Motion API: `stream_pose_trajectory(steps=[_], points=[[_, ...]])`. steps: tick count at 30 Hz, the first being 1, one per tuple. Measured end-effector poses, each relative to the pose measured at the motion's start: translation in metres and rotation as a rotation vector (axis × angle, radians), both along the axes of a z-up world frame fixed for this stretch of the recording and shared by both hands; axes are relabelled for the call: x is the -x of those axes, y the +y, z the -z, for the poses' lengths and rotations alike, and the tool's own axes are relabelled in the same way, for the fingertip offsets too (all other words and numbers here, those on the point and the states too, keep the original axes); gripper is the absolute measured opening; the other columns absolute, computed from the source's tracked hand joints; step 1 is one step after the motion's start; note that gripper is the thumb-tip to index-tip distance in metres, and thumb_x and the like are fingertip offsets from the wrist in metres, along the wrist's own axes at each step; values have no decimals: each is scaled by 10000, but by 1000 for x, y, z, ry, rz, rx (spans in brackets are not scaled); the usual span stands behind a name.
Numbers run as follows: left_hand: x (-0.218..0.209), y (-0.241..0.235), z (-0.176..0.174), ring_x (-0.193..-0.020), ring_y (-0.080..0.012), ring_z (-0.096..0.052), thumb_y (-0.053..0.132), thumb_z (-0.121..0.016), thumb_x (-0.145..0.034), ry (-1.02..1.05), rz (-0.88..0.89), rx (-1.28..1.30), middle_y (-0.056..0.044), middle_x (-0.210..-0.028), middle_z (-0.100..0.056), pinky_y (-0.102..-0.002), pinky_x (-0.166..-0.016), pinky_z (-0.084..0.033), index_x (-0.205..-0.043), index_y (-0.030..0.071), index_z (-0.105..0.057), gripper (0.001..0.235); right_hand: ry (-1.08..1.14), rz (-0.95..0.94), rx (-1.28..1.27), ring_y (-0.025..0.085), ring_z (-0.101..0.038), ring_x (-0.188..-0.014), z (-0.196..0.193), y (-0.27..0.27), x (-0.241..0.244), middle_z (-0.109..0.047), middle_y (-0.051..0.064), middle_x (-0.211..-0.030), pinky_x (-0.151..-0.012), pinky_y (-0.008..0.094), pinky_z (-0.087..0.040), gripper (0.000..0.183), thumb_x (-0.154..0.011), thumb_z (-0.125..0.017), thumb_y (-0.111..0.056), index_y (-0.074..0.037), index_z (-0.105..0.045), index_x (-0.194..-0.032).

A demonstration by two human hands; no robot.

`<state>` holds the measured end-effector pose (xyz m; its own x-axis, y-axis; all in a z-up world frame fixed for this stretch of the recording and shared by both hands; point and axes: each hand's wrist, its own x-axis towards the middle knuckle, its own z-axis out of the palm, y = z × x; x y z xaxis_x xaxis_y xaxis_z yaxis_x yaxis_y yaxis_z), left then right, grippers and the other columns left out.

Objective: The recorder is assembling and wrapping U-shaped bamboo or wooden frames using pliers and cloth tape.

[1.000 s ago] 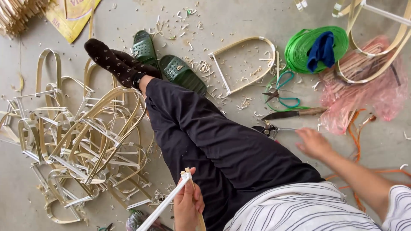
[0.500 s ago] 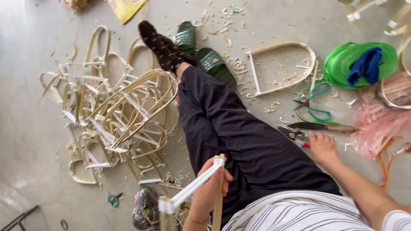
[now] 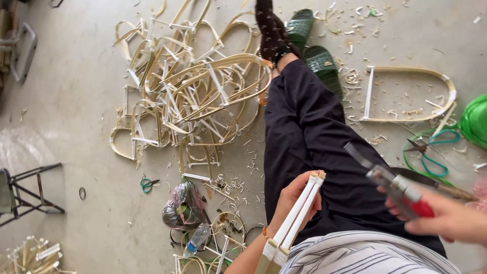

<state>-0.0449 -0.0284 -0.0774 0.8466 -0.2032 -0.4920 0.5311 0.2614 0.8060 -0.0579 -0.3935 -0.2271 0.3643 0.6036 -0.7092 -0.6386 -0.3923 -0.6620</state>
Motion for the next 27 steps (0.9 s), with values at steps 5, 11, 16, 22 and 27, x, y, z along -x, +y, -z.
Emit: stream_pose_trajectory(steps=[5,11,16,22,27], points=[[-3,18,-7,-683,-32,-553,58,-561,-1088,-24,54,8,5,-826,-622,-194,-613,-449,-1381,31,-580,295,-169,-219,-96,195,-386,-1450,-82,53,-23,-420,61,-1553,-1173,331,-285,1054,-795,-832,-110,-226,-224,-1648],[-7,20,-15,-571,-19,-494,110,-509,-1104,-13,184,-160,31,-772,-598,-195,-525,-424,-1284,31,-612,222,-242,-339,104,156,-356,-1414,-133,84,-39,-355,9,-1527,-1178,298,-300,1135,-758,-821,-135,-291,-183,-1684],[-3,18,0,-555,-15,-462,94,-505,-1106,-33,248,-123,40,-738,-550,-192,-510,-401,-1266,34,-610,201,-266,-345,178,142,-419,-1356,-107,77,-28,-415,2,-1457,-1168,289,-341,1072,-748,-810,-141,-282,-228,-1638],[0,15,48,-540,7,-427,120,-488,-1116,94,166,31,71,-726,-521,-181,-473,-351,-1257,50,-610,200,-248,-139,14,179,-499,-1331,-63,83,-28,-533,74,-1403,-1102,319,-355,944,-744,-836,-109,-178,-374,-1565],[-3,21,59,-561,4,-459,133,-471,-1109,123,153,54,71,-747,-556,-192,-489,-373,-1268,69,-612,222,-392,-204,198,184,-711,-942,-73,103,-42,-753,27,-1006,-882,316,-587,683,-745,-814,-201,-178,-577,-1385]])
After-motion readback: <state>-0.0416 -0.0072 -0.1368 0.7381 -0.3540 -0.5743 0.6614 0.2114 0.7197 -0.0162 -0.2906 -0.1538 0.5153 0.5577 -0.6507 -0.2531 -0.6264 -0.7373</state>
